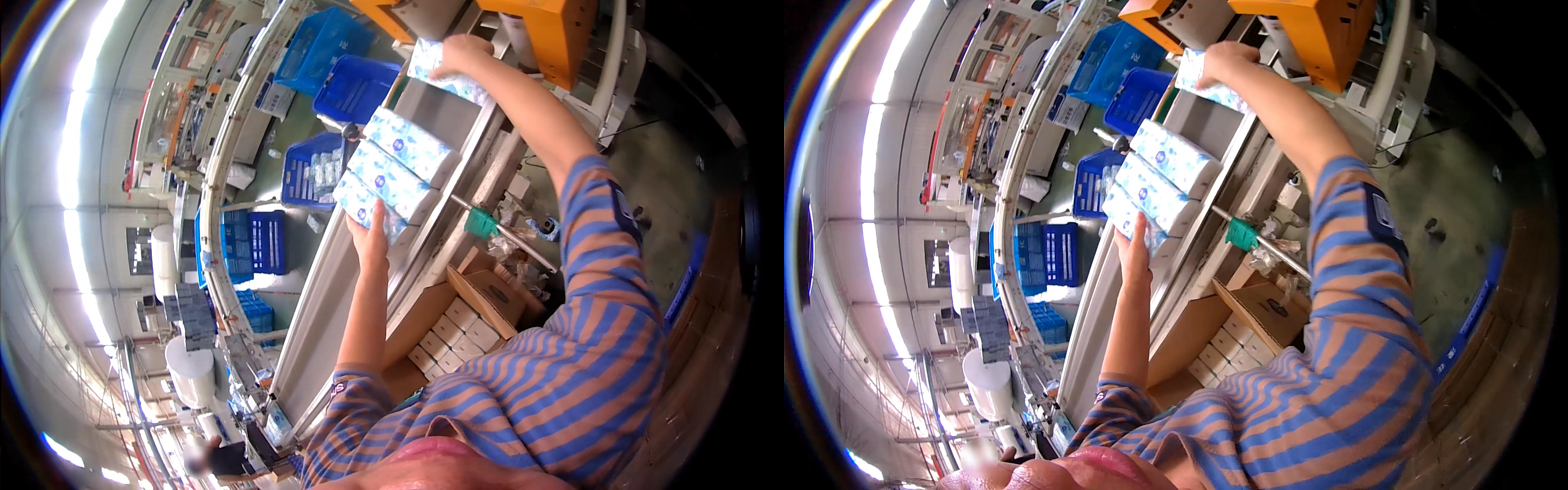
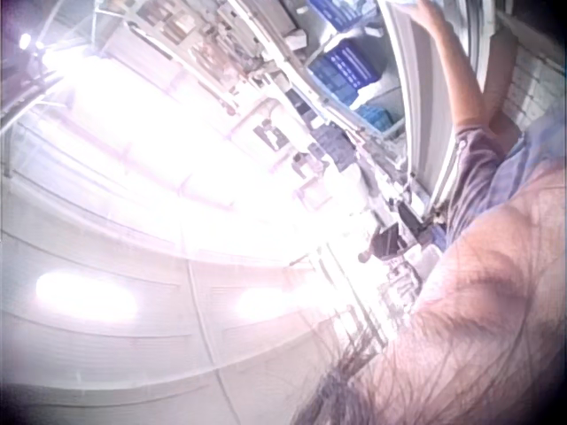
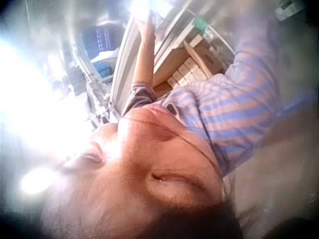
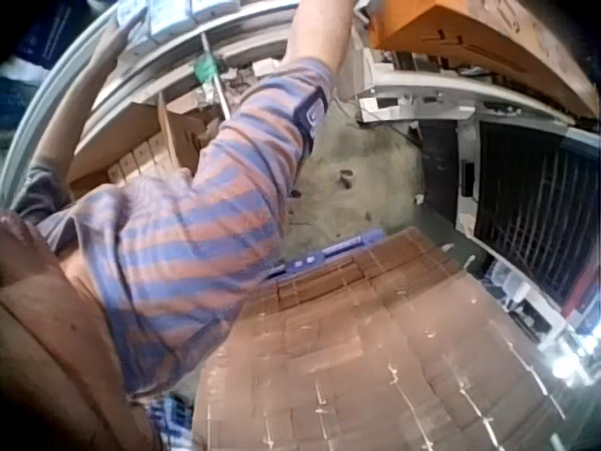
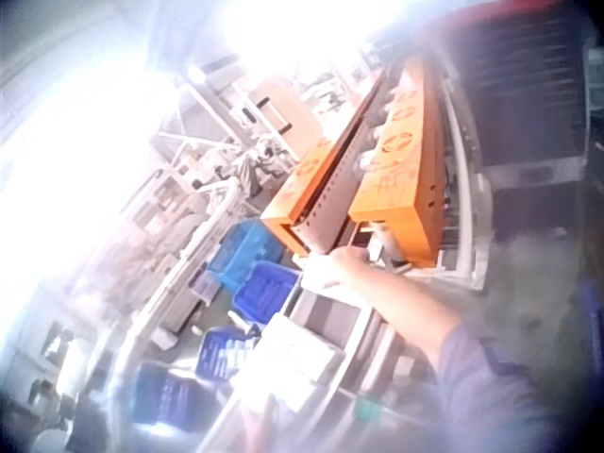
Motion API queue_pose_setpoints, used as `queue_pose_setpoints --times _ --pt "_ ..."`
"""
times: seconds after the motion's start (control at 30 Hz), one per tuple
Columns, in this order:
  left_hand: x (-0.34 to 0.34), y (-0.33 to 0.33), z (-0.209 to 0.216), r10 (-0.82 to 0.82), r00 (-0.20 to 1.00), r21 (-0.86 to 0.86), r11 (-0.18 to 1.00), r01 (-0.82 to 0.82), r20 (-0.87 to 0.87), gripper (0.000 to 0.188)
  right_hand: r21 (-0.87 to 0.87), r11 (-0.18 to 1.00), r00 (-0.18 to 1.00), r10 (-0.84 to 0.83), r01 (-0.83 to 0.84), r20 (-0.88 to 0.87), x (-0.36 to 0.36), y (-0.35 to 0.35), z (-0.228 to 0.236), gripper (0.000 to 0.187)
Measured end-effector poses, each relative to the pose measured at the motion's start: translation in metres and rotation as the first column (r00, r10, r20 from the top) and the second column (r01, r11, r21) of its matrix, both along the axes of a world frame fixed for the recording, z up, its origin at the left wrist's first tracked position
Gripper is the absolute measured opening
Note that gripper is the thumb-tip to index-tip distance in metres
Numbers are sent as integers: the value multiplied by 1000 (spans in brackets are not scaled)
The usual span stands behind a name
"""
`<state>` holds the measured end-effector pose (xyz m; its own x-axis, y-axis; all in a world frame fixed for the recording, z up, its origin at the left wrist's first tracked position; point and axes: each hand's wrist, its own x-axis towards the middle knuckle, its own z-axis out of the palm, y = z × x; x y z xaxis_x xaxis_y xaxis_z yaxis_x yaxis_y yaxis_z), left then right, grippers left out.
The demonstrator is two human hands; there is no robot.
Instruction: The person repeatedly packs small white packages from a conveyor belt into cardboard boxes, closes the flaps, and moves the filled boxes onto a nearby roller conveyor. The process is repeated continuously throughout the clip.
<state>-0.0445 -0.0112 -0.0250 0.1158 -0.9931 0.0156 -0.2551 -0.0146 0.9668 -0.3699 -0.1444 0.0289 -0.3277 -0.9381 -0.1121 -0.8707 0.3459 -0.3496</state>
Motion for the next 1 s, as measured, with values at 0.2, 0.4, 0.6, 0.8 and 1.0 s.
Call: queue_pose_setpoints --times 0.2,0.4,0.6,0.8,1.0 --pt "16 18 -1 132 991 50 990 -133 20 79 34 831 831 557 -556 -15 110 49 -1 52" --pt "100 88 29 322 943 212 919 -333 83 88 -445 843 922 377 -303 86 50 48 23 37" --pt "148 133 21 391 904 272 863 -426 175 89 -599 789 964 -35 -135 -264 -2 -16 17 49" --pt "172 148 31 374 911 186 896 -404 176 87 -49 996 994 -84 80 -75 -65 -43 -7 92" --pt "228 148 -8 357 921 64 927 -370 158 88 -140 889 893 446 -435 59 69 30 -29 80"
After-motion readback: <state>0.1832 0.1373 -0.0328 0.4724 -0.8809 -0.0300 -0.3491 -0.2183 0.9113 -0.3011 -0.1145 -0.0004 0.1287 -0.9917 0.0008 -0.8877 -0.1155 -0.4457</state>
